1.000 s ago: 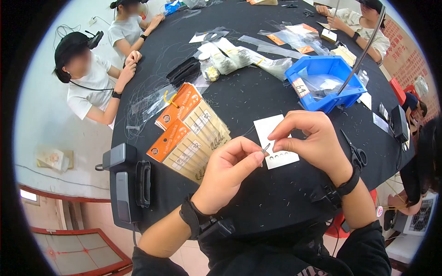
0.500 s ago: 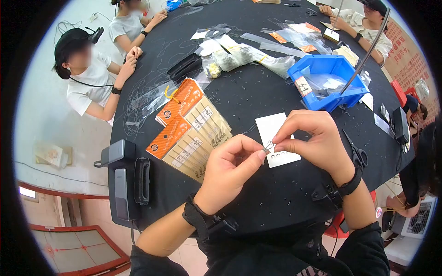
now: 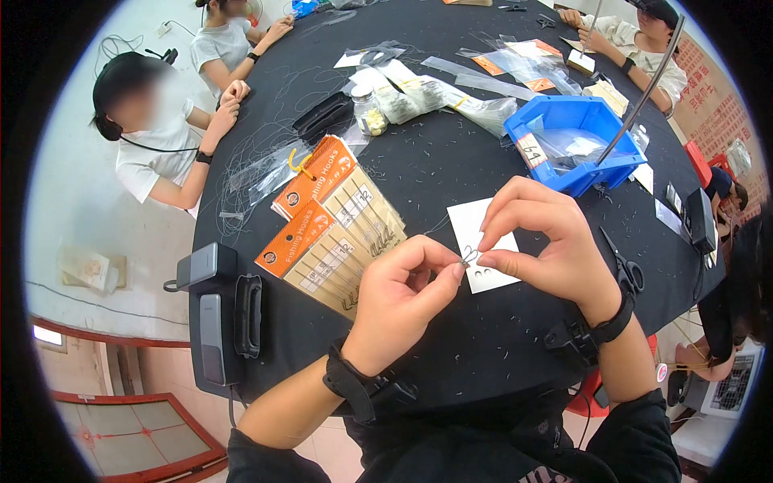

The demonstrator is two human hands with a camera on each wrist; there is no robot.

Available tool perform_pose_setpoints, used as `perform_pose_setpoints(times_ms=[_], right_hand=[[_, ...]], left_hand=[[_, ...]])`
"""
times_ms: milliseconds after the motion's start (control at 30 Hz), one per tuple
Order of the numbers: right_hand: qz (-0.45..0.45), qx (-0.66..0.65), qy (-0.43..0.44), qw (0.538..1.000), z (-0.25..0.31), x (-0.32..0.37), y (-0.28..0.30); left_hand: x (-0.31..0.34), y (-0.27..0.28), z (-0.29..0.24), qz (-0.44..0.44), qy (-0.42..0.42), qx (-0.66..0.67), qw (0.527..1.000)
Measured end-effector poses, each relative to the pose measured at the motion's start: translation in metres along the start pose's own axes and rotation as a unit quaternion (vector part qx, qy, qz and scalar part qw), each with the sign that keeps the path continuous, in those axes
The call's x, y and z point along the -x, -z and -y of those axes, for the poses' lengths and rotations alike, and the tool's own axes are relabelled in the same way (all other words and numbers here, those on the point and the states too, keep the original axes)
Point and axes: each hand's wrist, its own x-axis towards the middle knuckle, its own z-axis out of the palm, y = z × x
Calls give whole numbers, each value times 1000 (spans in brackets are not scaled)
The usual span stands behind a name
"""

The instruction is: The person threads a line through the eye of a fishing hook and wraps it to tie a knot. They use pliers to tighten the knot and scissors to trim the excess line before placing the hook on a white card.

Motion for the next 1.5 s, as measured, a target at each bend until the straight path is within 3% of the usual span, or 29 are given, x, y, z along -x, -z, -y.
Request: perform_pose_setpoints(times_ms=[1000,1500], right_hand=[[58,-11,-4,998,-4,2,-2],[54,-6,3,999,-2,4,-3]], left_hand=[[-2,-2,1,-6,-25,-95,995],[1,-4,4,14,13,-106,994]])
